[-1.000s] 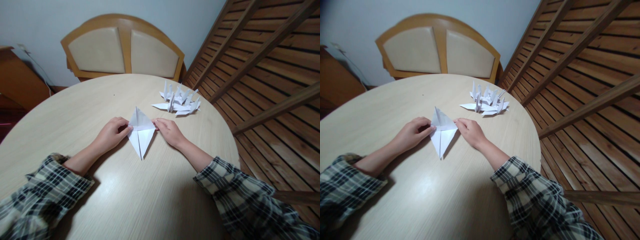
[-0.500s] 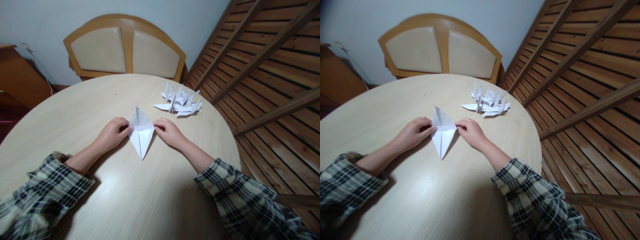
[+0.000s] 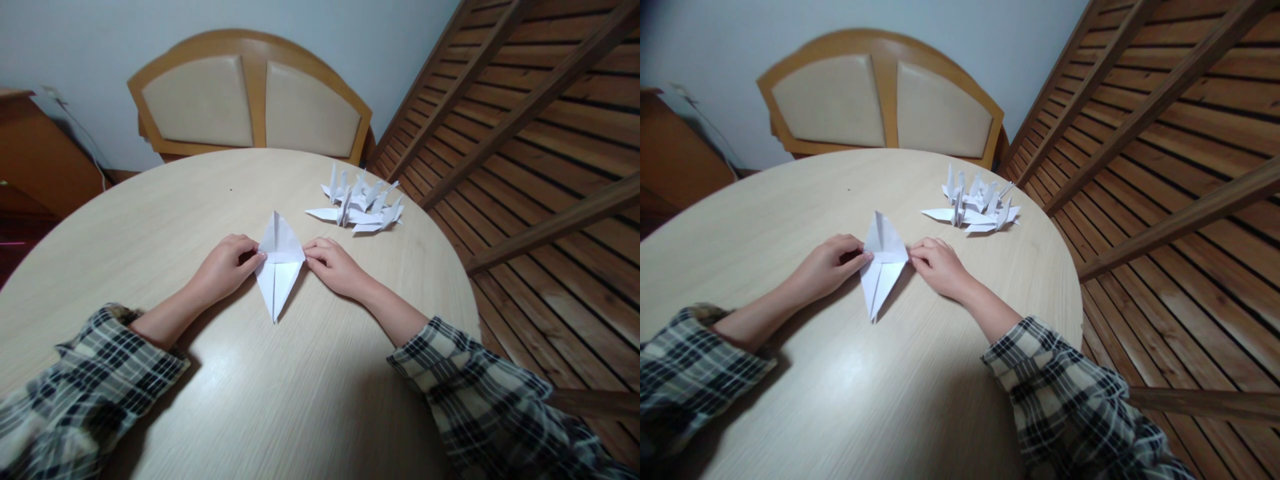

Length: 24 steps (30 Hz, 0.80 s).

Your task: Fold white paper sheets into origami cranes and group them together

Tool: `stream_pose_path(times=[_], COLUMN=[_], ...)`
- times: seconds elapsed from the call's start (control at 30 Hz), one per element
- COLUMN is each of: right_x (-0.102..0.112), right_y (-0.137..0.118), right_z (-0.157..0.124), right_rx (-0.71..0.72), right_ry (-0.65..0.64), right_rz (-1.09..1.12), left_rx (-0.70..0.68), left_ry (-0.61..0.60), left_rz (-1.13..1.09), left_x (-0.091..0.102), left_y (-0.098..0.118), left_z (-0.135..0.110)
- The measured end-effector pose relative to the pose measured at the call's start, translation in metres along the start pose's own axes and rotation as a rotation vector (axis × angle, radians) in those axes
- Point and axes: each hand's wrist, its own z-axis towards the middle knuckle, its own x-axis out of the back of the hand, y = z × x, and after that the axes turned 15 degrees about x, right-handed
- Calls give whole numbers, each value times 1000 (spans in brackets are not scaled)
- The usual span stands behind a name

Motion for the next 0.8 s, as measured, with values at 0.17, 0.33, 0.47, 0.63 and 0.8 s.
stream_pose_path(times=[0.17,0.33,0.47,0.63,0.8], right_x=[0,-2,-2,-3,-4], right_y=[-1,0,0,-2,-2], right_z=[0,0,1,3,3], right_rx=[31,4,-7,0,-5], right_ry=[-16,-27,-32,-22,13], right_rz=[2,-18,-24,-23,-27], left_rx=[6,0,16,6,4], left_ry=[3,17,12,-12,-53], left_rz=[7,3,1,-28,-63], left_x=[0,0,0,0,1], left_y=[0,-1,0,3,6], left_z=[1,1,1,0,-2])
